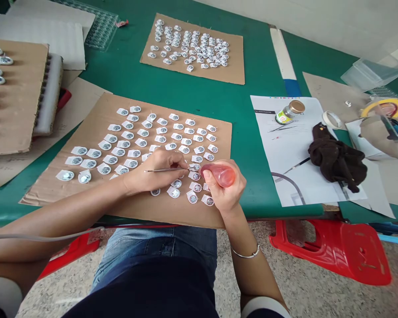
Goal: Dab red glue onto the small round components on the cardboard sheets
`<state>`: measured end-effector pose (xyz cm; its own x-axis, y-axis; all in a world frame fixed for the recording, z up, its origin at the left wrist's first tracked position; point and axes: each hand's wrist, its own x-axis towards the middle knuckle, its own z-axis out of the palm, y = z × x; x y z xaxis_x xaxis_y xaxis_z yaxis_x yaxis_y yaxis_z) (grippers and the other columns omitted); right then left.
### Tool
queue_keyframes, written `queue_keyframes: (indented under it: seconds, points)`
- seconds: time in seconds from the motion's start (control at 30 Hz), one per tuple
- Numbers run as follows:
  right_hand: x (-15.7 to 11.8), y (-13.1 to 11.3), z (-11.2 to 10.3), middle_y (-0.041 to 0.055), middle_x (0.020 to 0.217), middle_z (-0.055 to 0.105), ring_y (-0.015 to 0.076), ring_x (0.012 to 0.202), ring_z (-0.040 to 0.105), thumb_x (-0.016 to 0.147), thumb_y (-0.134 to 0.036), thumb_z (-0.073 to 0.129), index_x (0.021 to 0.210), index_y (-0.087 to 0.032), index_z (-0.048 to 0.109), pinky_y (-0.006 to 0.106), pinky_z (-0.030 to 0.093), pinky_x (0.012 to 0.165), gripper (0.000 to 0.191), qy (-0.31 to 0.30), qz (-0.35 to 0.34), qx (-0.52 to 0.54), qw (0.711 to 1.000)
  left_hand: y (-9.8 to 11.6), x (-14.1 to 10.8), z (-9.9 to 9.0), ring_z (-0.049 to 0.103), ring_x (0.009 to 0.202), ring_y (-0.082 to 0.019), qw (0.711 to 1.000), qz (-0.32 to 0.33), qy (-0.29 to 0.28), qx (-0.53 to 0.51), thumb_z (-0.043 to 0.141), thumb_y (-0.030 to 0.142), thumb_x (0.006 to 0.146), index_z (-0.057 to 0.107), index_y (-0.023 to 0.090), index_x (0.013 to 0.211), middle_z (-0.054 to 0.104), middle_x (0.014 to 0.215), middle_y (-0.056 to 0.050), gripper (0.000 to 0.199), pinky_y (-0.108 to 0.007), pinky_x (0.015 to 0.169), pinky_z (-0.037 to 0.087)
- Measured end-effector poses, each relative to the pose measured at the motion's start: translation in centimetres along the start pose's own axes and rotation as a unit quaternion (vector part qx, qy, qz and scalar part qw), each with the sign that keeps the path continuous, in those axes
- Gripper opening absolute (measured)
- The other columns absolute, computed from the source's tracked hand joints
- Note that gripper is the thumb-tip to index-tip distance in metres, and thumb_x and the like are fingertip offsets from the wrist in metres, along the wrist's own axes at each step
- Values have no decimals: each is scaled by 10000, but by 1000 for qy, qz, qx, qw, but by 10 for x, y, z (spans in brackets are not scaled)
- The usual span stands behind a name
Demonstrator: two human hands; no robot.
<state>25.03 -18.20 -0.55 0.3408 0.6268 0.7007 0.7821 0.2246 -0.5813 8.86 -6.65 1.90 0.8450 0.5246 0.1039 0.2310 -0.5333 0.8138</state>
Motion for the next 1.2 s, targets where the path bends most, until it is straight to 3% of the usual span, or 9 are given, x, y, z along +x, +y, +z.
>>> queue_keyframes:
  seconds: [0.23,0.37,0.47,0.6,0.73,0.83,0.93,1.0,1.2]
  points:
    - [-2,0,1,18,770,640,158,747,615,711,-260,671,832,-185,585,325,518,677,167,4,17,11,1000,-1,0,1,529,533,-79,1000,6,1,-3,511,72,689,648,129,707,630,621,-2,149,-218,499,386]
    - [6,1,-4,17,751,618,143,618,619,762,-340,605,799,-181,570,280,494,493,167,72,117,98,986,0,1,0,530,514,-79,1000,-1,12,-8,532,85,685,663,131,713,630,599,3,141,-214,485,386]
    - [32,5,-14,-15,654,567,108,436,556,826,-387,497,797,-184,525,229,380,327,208,113,185,209,954,7,4,-8,553,542,-81,999,-24,32,-25,561,98,682,673,143,712,636,607,11,124,-202,495,401]
    - [83,22,-22,-32,520,529,121,405,558,803,-435,507,744,-204,497,233,365,320,238,49,176,278,943,19,9,-26,569,552,-85,996,-50,65,-30,583,121,690,661,142,704,646,626,9,82,-188,463,392]
    - [115,47,-1,-15,507,553,132,446,609,780,-404,550,739,-201,507,222,323,323,211,-18,230,372,899,19,12,-31,555,562,-78,998,18,37,44,593,92,690,650,134,704,640,631,11,72,-191,493,390]
    - [114,52,22,-30,503,545,134,470,630,785,-409,540,731,-212,477,211,334,337,214,-58,261,422,866,14,7,-23,538,571,-75,996,27,28,76,580,122,743,649,133,747,639,662,2,70,-201,514,393]
    - [104,49,34,-57,527,553,153,453,612,732,-469,601,778,-220,461,216,323,292,289,-7,296,425,855,12,3,-14,540,596,-82,994,9,60,95,568,190,794,655,144,806,639,697,-7,99,-210,540,407]
    - [97,50,36,-61,511,546,142,411,574,698,-493,638,761,-212,480,226,325,281,329,-6,297,404,865,11,4,-10,545,589,-86,993,4,56,105,561,186,799,656,145,821,640,687,-9,106,-213,533,402]
    - [86,53,24,-49,505,513,127,377,525,819,-456,528,772,-233,524,252,303,283,228,26,215,306,927,10,11,5,547,595,-98,989,57,55,126,551,120,765,636,147,801,633,681,-12,97,-236,565,415]
